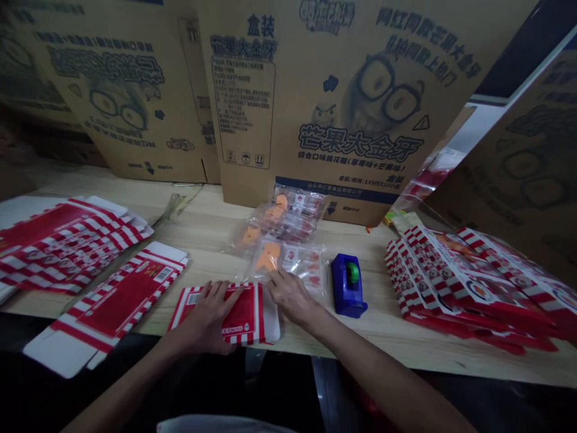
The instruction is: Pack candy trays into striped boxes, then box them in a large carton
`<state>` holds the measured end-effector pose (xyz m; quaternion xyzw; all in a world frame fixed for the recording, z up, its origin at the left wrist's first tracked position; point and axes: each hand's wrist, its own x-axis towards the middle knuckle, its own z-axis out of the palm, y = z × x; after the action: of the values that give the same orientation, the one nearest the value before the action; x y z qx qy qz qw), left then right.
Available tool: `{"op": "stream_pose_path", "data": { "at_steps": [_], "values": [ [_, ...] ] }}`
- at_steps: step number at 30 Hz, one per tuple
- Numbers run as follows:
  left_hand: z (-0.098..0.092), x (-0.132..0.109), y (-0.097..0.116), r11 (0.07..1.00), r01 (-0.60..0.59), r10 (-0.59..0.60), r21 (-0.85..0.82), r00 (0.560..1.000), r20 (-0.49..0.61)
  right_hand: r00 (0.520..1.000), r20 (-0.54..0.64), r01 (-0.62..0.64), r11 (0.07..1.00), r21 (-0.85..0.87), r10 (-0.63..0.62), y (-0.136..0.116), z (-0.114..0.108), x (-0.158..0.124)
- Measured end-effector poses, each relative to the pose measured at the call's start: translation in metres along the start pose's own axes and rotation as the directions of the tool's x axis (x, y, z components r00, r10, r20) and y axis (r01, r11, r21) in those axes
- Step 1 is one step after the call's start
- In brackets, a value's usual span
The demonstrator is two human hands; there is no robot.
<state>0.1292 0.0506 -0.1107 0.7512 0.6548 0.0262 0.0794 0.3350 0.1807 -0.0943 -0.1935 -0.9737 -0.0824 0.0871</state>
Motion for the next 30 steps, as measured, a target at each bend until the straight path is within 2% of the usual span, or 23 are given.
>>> {"op": "stream_pose_path", "data": {
  "at_steps": [6, 10, 11, 13, 15, 16, 17, 19, 22, 25, 30],
  "values": [
    [0.007, -0.051, 0.001, 0.968, 0.234, -0.221, 0.096, 0.967, -0.126, 0.999, 0.047, -0.038, 0.960, 0.277, 0.026, -0.046, 0.017, -0.045],
    [0.010, -0.055, 0.001, 0.969, 0.232, -0.222, 0.080, 0.967, -0.124, 0.998, 0.061, -0.020, 0.821, 0.570, -0.018, -0.044, 0.015, -0.043],
    [0.011, -0.054, 0.002, 0.973, 0.221, -0.212, 0.070, 0.970, -0.120, 0.998, 0.051, -0.054, 0.789, 0.612, 0.029, -0.037, 0.014, -0.037],
    [0.011, -0.053, 0.002, 0.978, 0.202, -0.195, 0.052, 0.974, -0.114, 0.971, 0.005, -0.190, 0.763, 0.618, 0.238, -0.020, 0.014, -0.023],
    [0.012, -0.055, 0.002, 0.979, 0.195, -0.188, 0.052, 0.975, -0.120, 0.881, -0.023, -0.379, 0.734, 0.563, 0.472, -0.003, 0.019, -0.009],
    [0.013, -0.057, 0.001, 0.978, 0.198, -0.189, 0.059, 0.973, -0.129, 0.834, -0.010, -0.458, 0.704, 0.543, 0.551, 0.004, 0.024, -0.004],
    [0.013, -0.058, 0.001, 0.977, 0.202, -0.191, 0.066, 0.972, -0.139, 0.803, 0.023, -0.514, 0.673, 0.532, 0.595, 0.009, 0.029, 0.000],
    [0.013, -0.062, 0.000, 0.974, 0.214, -0.200, 0.077, 0.968, -0.152, 0.782, 0.093, -0.558, 0.625, 0.546, 0.617, 0.014, 0.040, 0.004],
    [0.012, -0.061, 0.001, 0.968, 0.238, -0.225, 0.079, 0.964, -0.141, 0.785, 0.092, -0.537, 0.598, 0.595, 0.612, 0.009, 0.050, 0.006],
    [0.009, -0.054, 0.006, 0.963, 0.259, -0.249, 0.073, 0.960, -0.127, 0.806, 0.054, -0.478, 0.596, 0.645, 0.589, -0.005, 0.045, 0.008],
    [0.010, -0.045, 0.016, 0.969, 0.242, -0.233, 0.042, 0.961, -0.149, 0.917, -0.040, -0.241, 0.629, 0.739, 0.398, -0.028, 0.039, 0.009]
  ]
}}
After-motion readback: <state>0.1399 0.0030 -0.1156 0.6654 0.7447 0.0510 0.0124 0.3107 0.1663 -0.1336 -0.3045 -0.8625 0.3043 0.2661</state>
